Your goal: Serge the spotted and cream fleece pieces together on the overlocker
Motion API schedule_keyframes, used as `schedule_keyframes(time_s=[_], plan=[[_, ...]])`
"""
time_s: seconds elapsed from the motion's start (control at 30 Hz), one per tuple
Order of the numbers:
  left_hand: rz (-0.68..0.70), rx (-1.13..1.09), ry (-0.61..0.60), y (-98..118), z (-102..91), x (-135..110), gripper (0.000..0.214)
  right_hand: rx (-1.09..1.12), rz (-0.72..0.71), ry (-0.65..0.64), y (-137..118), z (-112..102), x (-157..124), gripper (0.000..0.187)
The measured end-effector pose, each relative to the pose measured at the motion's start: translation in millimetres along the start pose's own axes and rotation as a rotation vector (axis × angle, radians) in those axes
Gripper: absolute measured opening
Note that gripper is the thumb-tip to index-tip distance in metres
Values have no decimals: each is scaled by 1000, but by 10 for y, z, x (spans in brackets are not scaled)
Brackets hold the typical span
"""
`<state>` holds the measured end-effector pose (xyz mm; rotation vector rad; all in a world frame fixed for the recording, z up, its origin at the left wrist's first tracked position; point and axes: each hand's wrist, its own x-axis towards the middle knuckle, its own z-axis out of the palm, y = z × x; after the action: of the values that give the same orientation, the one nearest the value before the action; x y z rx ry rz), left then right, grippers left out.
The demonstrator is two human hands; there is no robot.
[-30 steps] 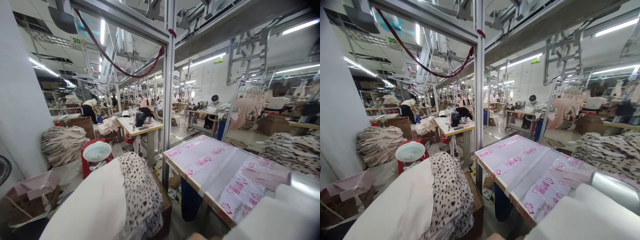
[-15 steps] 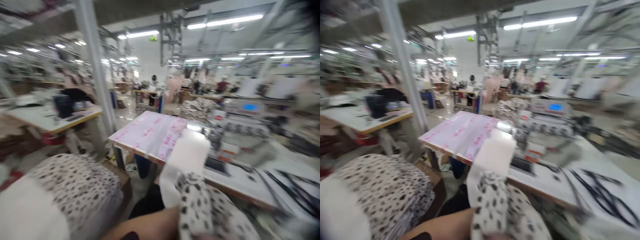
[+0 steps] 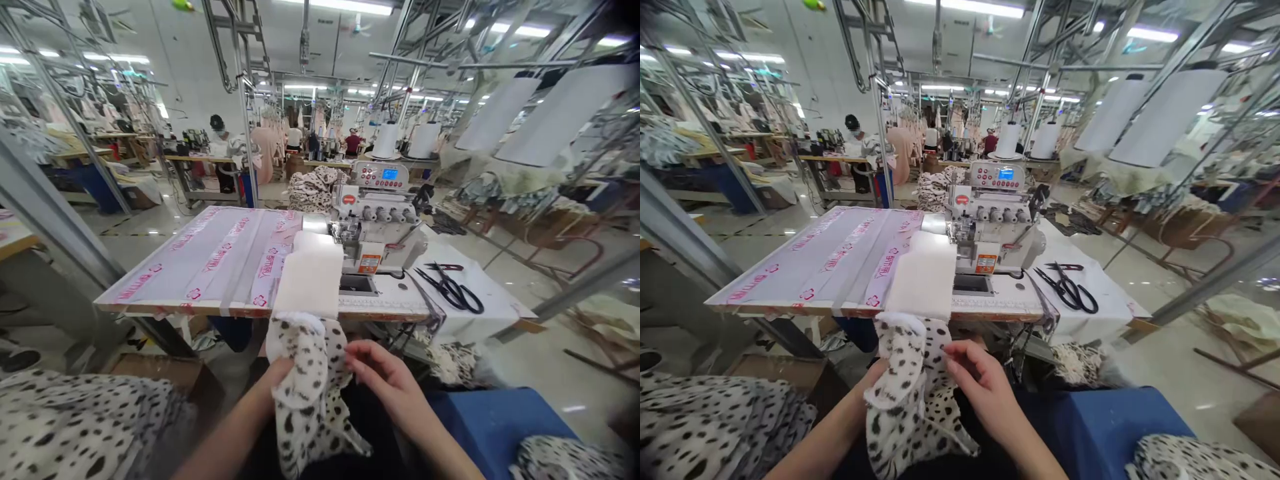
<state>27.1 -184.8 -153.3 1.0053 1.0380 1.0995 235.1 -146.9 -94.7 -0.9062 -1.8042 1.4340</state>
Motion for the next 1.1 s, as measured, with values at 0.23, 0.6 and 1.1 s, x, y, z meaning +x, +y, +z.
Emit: schedule_keyframes(time_s=[0.23,0.6,1.1], plan=[[70,4,-80,54,216,-18,54,325,-25,-151,129,317,148,47],[155,136,1,237,79,9,17,77,-56,-44,71,92,14,22],[146,103,-133,235,8,-46,43,-221,-66,44,15,-71,-139,16]])
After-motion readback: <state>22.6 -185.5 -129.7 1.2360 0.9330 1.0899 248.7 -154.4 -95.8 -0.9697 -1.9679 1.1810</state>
